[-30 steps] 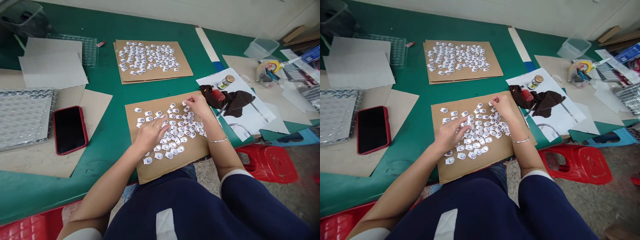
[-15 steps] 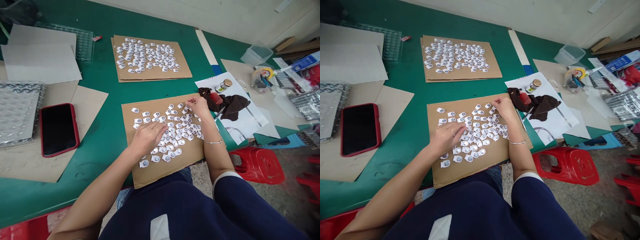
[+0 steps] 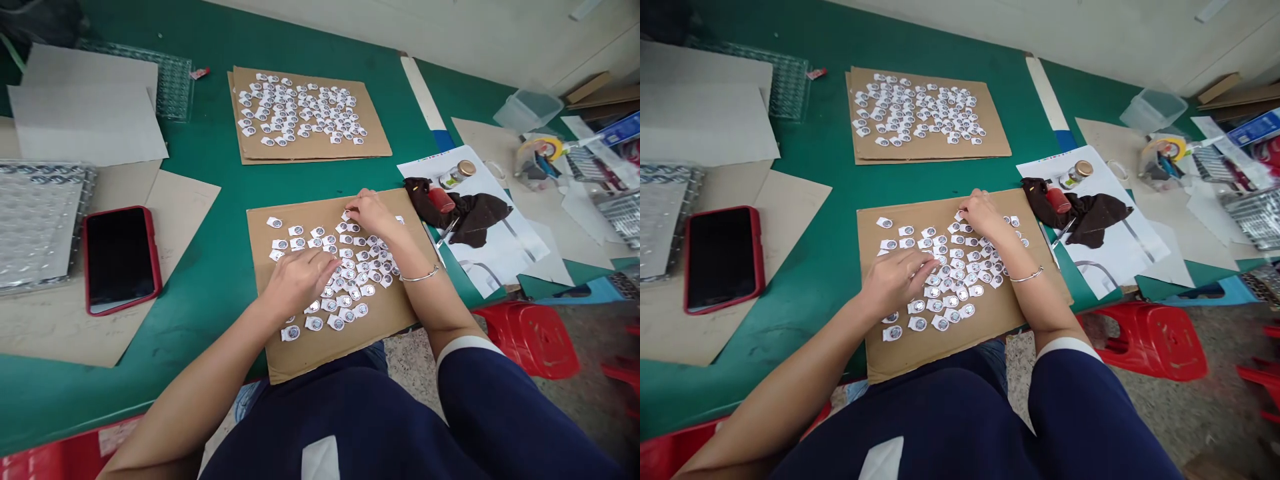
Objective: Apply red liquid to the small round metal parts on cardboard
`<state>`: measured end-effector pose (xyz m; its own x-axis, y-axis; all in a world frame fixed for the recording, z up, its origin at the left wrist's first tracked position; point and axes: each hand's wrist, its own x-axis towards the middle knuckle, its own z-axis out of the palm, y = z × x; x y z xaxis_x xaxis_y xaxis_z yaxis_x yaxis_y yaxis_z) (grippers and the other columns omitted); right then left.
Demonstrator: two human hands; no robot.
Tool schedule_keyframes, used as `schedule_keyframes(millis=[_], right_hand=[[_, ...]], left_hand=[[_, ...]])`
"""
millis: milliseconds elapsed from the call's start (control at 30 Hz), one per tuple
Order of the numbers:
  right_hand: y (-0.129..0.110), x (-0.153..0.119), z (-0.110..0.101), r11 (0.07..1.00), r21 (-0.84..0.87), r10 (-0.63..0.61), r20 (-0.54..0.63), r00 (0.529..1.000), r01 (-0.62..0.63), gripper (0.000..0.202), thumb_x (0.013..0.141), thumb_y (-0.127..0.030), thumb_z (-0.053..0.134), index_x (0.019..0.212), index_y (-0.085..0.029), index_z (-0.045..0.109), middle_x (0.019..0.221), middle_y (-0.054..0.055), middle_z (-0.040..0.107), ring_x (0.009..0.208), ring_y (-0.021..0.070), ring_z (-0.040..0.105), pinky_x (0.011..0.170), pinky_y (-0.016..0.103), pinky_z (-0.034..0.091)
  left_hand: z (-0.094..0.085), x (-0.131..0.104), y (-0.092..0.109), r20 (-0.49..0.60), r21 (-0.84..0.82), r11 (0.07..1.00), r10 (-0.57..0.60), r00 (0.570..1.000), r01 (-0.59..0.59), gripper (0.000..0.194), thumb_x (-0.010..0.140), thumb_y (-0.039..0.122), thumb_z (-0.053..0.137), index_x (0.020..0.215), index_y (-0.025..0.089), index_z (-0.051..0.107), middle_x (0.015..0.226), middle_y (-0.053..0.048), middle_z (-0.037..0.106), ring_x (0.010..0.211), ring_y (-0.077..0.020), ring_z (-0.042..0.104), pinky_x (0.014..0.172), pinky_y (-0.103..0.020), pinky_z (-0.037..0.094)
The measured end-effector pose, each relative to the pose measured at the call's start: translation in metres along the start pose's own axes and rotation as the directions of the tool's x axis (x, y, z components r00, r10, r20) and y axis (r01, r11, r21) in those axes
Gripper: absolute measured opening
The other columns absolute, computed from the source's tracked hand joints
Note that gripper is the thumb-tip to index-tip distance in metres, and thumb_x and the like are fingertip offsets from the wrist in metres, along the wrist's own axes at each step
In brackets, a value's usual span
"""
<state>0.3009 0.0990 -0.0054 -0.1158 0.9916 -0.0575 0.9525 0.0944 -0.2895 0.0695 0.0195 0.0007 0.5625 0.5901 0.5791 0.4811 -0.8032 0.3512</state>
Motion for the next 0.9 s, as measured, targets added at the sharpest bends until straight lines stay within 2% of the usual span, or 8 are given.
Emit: schedule_keyframes(millis=[367, 500, 567, 600, 633, 733, 800, 900], right_hand=[[-0.003, -0.005, -0.007, 0.982, 0.179, 0.065, -0.015, 0.998, -0.061, 0.006, 0.067, -0.02, 0.061, 0.067, -0.013, 0.06, 0.077, 0.006, 0.059, 0.076, 0.0155, 0.052, 0.075, 0.031, 0.041], [-0.026, -0.025, -0.024, 0.926, 0.373, 0.079, -0.041, 0.996, -0.058, 0.016, 0.072, -0.03, 0.059, 0.074, -0.014, 0.057, 0.069, 0.003, 0.058, 0.061, 0.0099, 0.049, 0.058, 0.024, 0.038], [-0.043, -0.04, -0.029, 0.864, 0.503, 0.031, -0.007, 1.0, -0.023, 0.025, 0.076, -0.04, 0.056, 0.079, -0.015, 0.057, 0.067, 0.001, 0.058, 0.056, 0.0074, 0.048, 0.052, 0.021, 0.037], [-0.051, -0.047, -0.03, 0.806, 0.592, -0.004, 0.029, 1.0, -0.014, 0.027, 0.077, -0.042, 0.055, 0.081, -0.015, 0.057, 0.067, 0.001, 0.057, 0.056, 0.0064, 0.048, 0.051, 0.02, 0.037], [-0.059, -0.054, -0.029, 0.663, 0.747, -0.029, 0.093, 0.995, -0.051, 0.028, 0.075, -0.042, 0.059, 0.082, -0.015, 0.057, 0.067, 0.001, 0.057, 0.056, 0.0061, 0.048, 0.051, 0.02, 0.037], [-0.074, -0.065, -0.019, 0.256, 0.947, -0.033, 0.21, 0.977, -0.195, 0.029, 0.067, -0.038, 0.069, 0.08, -0.014, 0.06, 0.067, 0.001, 0.058, 0.056, 0.0052, 0.05, 0.053, 0.02, 0.04], [-0.078, -0.067, -0.011, 0.129, 0.959, -0.027, 0.259, 0.966, -0.253, 0.028, 0.065, -0.036, 0.071, 0.078, -0.014, 0.061, 0.066, 0.0, 0.058, 0.054, 0.0045, 0.05, 0.053, 0.019, 0.041], [-0.078, -0.066, -0.003, 0.071, 0.952, -0.056, 0.302, 0.952, -0.298, 0.026, 0.064, -0.035, 0.072, 0.077, -0.014, 0.062, 0.066, 0.0, 0.059, 0.054, 0.0044, 0.051, 0.052, 0.02, 0.042]], left_hand=[[-0.001, 0.003, -0.007, -0.047, -0.052, 0.983, -0.177, 0.983, 0.174, 0.013, 0.086, 0.028, 0.053, 0.085, 0.017, 0.061, 0.076, -0.002, 0.068, 0.067, -0.0132, 0.063, 0.058, -0.023, 0.044], [0.001, 0.004, -0.007, -0.049, -0.146, 0.953, -0.277, 0.96, 0.267, 0.014, 0.083, 0.03, 0.058, 0.091, 0.019, 0.061, 0.082, -0.002, 0.069, 0.066, -0.0121, 0.063, 0.061, -0.023, 0.048], [0.001, 0.004, -0.005, -0.04, -0.241, 0.904, -0.373, 0.927, 0.353, 0.031, 0.078, 0.033, 0.064, 0.105, 0.019, 0.057, 0.09, -0.004, 0.068, 0.066, -0.0109, 0.063, 0.064, -0.024, 0.05], [0.001, 0.005, -0.004, -0.04, -0.296, 0.874, -0.415, 0.909, 0.385, 0.041, 0.076, 0.034, 0.067, 0.111, 0.02, 0.054, 0.094, -0.004, 0.068, 0.066, -0.0102, 0.063, 0.066, -0.024, 0.051], [0.0, 0.005, -0.003, -0.049, -0.344, 0.848, -0.444, 0.895, 0.402, 0.048, 0.073, 0.034, 0.07, 0.115, 0.02, 0.052, 0.096, -0.005, 0.067, 0.066, -0.0096, 0.063, 0.066, -0.023, 0.051], [0.0, 0.005, -0.001, -0.108, -0.407, 0.83, -0.457, 0.883, 0.38, 0.038, 0.072, 0.032, 0.07, 0.107, 0.021, 0.059, 0.09, -0.002, 0.068, 0.066, -0.0091, 0.063, 0.063, -0.021, 0.051], [-0.001, 0.005, 0.0, -0.135, -0.412, 0.834, -0.454, 0.881, 0.367, 0.026, 0.074, 0.028, 0.069, 0.099, 0.021, 0.064, 0.084, -0.001, 0.069, 0.067, -0.0098, 0.064, 0.063, -0.02, 0.051], [0.0, 0.004, 0.001, -0.104, -0.465, 0.786, -0.505, 0.857, 0.407, 0.03, 0.074, 0.026, 0.069, 0.103, 0.02, 0.063, 0.083, -0.002, 0.069, 0.069, -0.011, 0.064, 0.066, -0.021, 0.052]])
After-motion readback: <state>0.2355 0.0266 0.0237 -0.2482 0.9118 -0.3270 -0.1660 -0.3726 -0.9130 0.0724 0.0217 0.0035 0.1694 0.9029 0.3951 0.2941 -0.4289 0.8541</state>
